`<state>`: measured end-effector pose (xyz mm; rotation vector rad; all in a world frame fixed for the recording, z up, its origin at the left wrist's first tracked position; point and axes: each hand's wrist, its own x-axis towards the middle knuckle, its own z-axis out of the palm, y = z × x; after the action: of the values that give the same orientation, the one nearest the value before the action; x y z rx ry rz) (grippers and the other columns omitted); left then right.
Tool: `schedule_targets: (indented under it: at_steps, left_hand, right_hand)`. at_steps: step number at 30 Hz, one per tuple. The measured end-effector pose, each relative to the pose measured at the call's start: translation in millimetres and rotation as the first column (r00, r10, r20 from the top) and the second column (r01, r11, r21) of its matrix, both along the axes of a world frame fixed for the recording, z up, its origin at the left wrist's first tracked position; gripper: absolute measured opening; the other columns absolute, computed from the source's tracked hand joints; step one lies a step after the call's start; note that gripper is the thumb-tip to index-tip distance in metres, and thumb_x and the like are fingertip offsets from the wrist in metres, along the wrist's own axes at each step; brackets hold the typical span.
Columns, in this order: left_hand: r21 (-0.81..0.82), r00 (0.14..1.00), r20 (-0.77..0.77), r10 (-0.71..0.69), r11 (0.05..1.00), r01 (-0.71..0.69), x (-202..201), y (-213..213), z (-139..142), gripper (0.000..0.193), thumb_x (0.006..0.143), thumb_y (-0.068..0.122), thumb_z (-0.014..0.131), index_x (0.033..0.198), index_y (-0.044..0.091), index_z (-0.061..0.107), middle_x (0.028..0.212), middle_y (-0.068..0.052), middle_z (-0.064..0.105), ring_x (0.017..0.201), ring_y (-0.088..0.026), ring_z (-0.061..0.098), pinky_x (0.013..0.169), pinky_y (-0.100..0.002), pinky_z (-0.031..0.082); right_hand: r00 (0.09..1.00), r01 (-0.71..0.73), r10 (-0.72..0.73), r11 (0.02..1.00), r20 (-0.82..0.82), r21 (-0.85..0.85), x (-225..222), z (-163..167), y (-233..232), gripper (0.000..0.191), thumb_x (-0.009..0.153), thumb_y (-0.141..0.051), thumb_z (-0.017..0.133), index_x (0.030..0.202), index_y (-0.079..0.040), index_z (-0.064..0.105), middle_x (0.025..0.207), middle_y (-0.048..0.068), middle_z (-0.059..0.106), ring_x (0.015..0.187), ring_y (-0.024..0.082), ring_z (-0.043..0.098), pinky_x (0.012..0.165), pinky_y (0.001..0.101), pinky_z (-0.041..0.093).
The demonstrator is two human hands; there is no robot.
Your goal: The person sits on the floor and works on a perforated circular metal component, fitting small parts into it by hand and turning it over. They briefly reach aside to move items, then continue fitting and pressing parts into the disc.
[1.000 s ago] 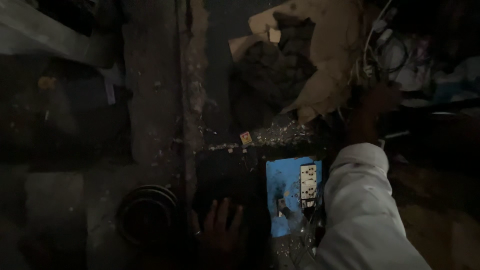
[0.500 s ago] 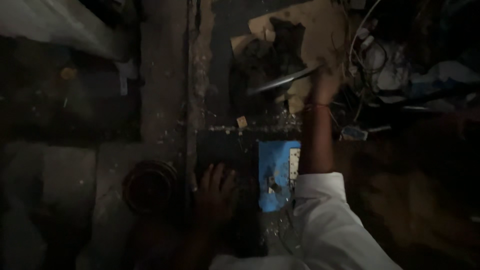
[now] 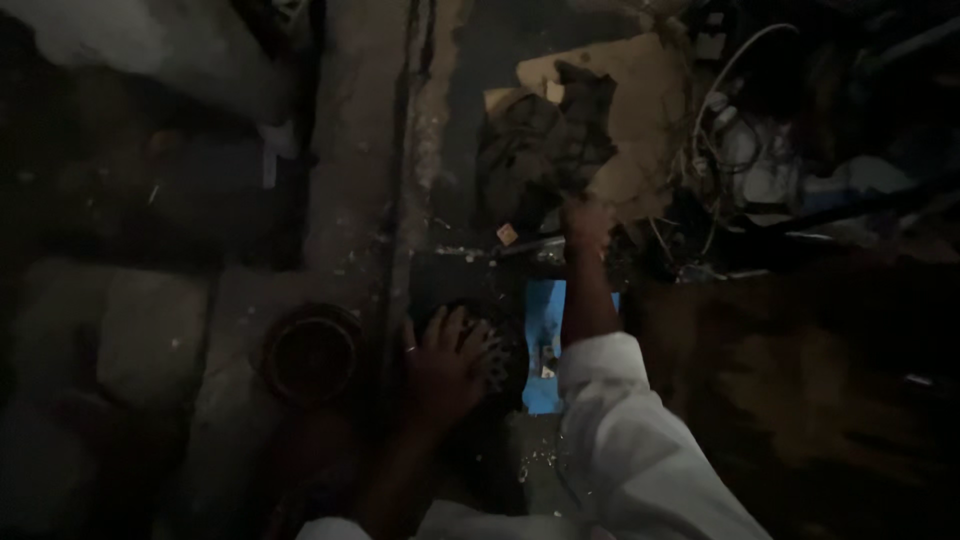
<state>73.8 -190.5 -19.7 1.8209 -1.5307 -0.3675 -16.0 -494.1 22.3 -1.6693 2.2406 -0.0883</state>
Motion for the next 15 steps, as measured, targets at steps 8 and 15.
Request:
schedule_targets:
  at_steps: [8,15]
  left_hand:
    - [-0.097,1.000,-0.010,0.012,0.995,-0.013,1,-3,0,0.040,0.095,0.034,0.064,0.130,0.016,0.066,0.145,-0.019,0.053,0.136,-0.044,0.046,0.111,-0.077,0.020]
    - [-0.051,1.000,-0.003,-0.009,0.999,0.009,2,-6,-7,0.052,0.086,0.038,0.069,0.132,0.014,0.065,0.145,-0.021,0.051,0.136,-0.046,0.043,0.110,-0.077,0.017]
  right_hand:
    - [0.976,-0.177,0.175,0.984,-0.127,0.000,47,-16,-23,0.062,0.088,-0.046,0.069,0.133,-0.005,0.063,0.131,0.020,0.064,0.113,0.039,0.065,0.089,0.0547,0.054]
    - [0.622,-0.127,0.722,0.474,0.302,-0.871,5,36,-51,0.037,0.104,-0.006,0.049,0.134,0.013,0.059,0.126,0.021,0.064,0.109,0.032,0.060,0.100,0.0448,0.052]
